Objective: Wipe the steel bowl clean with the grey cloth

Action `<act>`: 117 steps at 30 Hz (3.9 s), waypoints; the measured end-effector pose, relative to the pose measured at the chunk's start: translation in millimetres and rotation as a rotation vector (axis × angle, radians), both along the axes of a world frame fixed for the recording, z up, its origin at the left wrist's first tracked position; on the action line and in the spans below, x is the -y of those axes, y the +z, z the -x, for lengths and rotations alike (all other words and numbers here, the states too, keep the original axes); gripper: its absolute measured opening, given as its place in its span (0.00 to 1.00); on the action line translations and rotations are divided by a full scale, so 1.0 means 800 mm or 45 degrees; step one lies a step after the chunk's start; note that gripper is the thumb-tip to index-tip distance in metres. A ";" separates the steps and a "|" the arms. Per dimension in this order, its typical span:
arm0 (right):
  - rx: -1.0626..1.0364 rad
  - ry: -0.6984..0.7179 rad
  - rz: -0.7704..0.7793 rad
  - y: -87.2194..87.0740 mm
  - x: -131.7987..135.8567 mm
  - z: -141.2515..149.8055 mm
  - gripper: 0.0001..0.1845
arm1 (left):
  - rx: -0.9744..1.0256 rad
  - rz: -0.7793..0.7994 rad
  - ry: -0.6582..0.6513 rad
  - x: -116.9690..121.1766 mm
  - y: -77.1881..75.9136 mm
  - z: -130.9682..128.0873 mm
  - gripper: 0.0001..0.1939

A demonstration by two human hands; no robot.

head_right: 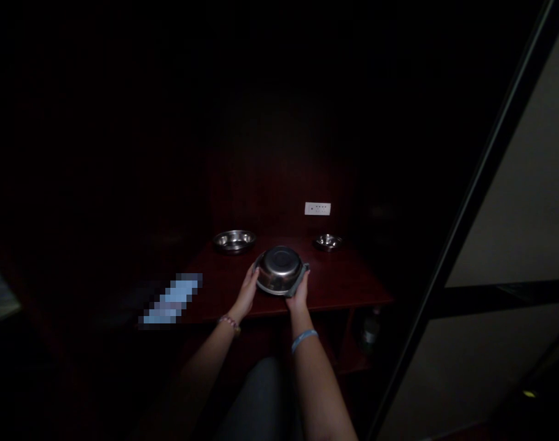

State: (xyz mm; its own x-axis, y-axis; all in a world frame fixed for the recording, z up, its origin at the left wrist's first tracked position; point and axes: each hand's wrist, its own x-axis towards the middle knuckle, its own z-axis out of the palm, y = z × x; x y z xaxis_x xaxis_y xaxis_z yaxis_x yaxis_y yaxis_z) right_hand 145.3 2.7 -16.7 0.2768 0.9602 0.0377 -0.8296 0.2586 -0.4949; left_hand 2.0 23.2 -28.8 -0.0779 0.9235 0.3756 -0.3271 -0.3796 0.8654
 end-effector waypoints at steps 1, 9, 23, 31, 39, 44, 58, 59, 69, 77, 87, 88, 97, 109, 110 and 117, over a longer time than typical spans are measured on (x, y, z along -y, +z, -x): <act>0.008 0.003 -0.002 0.000 0.000 0.000 0.29 | -0.010 -0.002 0.004 -0.001 0.000 0.000 0.27; 0.171 0.074 -0.083 -0.003 -0.002 0.003 0.28 | 0.027 -0.007 0.046 -0.003 0.000 0.002 0.28; 0.215 0.092 -0.100 0.003 0.001 0.004 0.26 | 0.139 0.056 0.081 0.001 0.007 0.006 0.21; 0.152 0.098 -0.050 0.000 0.000 0.002 0.28 | 0.157 0.074 0.075 -0.007 -0.002 0.006 0.24; 0.126 -0.002 -0.054 -0.001 0.001 0.001 0.30 | 0.064 0.082 -0.017 0.003 0.001 0.005 0.26; 0.123 0.006 -0.046 0.001 0.004 0.003 0.29 | 0.050 0.039 -0.025 0.007 0.005 0.003 0.27; 0.123 0.096 -0.064 0.014 0.012 0.005 0.29 | 0.126 0.017 0.060 0.002 0.007 0.005 0.25; 0.126 0.100 -0.072 0.014 0.012 0.005 0.29 | 0.136 0.022 0.061 0.002 0.007 0.005 0.25; 0.123 0.062 -0.078 0.002 0.002 0.002 0.28 | 0.143 0.159 0.068 0.003 0.006 0.005 0.29; 0.113 0.035 -0.071 -0.002 0.000 0.001 0.30 | 0.042 0.134 0.105 -0.002 0.000 0.003 0.22; 0.121 0.059 -0.048 0.006 0.006 0.003 0.28 | 0.027 0.088 0.151 0.002 0.004 0.004 0.21; 0.126 0.054 -0.047 0.006 0.006 0.003 0.28 | 0.042 0.094 0.153 0.002 0.004 0.004 0.21; 0.150 0.082 -0.069 0.008 0.008 0.002 0.25 | 0.149 0.109 0.103 0.006 0.014 0.006 0.20; 0.036 0.129 -0.038 0.010 0.008 0.002 0.24 | 0.220 0.130 0.091 0.007 0.014 0.005 0.20; 0.015 0.132 -0.031 0.011 0.008 0.002 0.24 | 0.222 0.133 0.086 0.007 0.014 0.004 0.20; -0.015 0.118 0.000 0.012 0.009 0.002 0.26 | 0.150 0.099 0.097 0.009 0.015 0.002 0.19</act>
